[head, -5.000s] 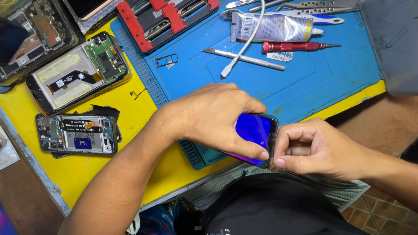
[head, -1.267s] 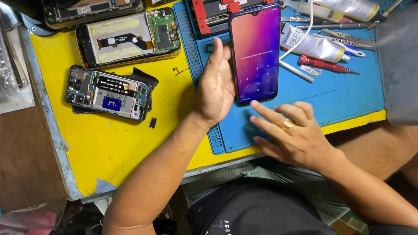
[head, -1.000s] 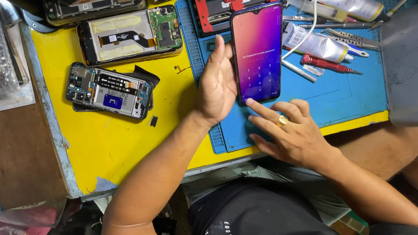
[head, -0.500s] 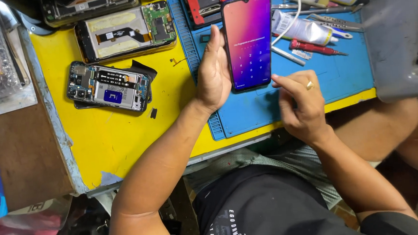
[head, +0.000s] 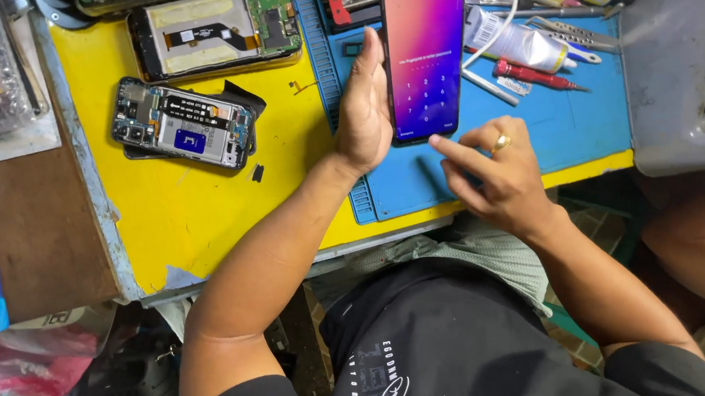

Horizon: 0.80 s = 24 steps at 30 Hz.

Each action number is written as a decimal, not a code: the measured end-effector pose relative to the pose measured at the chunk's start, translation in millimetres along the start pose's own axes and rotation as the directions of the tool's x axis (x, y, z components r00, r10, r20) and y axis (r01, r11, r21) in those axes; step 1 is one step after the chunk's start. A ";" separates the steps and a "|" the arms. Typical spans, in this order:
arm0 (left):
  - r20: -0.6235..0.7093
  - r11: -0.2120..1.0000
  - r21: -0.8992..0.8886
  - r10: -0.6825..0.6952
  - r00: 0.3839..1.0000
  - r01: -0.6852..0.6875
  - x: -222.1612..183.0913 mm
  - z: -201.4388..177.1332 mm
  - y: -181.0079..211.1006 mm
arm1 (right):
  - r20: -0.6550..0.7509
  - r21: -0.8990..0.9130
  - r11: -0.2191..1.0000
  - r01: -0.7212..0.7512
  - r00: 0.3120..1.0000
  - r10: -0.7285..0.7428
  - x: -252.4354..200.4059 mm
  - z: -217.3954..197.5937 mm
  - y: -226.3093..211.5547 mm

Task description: The person uses a screwdriver to work on a smartphone, then connects a charging cable to test the device. They interact with the touchscreen to enter a passcode and verify functionality before placing the phone down.

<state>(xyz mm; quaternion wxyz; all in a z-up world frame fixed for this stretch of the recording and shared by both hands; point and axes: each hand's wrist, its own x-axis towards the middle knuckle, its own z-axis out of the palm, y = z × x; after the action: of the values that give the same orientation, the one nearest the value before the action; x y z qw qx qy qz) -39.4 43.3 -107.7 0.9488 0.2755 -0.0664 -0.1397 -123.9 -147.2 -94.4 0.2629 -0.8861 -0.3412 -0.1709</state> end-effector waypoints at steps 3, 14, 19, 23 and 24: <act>-0.195 0.996 0.086 0.004 0.981 0.013 2.9 0.3 -3.3 | 0.018 -0.038 0.997 0.073 0.997 -0.073 5.1 2.8 3.2; -0.219 0.993 0.106 0.066 0.974 -0.043 -0.6 -42.6 -31.4 | 0.176 -0.258 0.961 0.095 0.983 -0.050 13.5 8.7 4.0; -0.236 0.999 0.045 0.002 0.972 0.009 1.1 -25.5 -19.7 | 0.143 -0.191 0.978 0.085 0.988 -0.058 6.5 7.2 7.6; -0.236 0.994 0.112 0.021 0.972 0.005 -0.8 -15.7 -10.2 | 0.011 -0.051 0.992 0.113 0.994 -0.113 -0.3 5.6 10.4; -0.166 0.996 0.093 0.018 0.986 -0.003 -1.7 -10.0 -5.2 | -0.045 -0.017 0.994 0.111 0.993 -0.111 0.1 5.1 10.2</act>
<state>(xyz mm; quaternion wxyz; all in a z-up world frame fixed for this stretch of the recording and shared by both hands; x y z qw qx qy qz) -40.3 44.6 -119.0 0.9379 0.3297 0.0052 -0.1080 -116.1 -150.6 -102.0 0.2545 -0.8635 -0.3826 -0.2080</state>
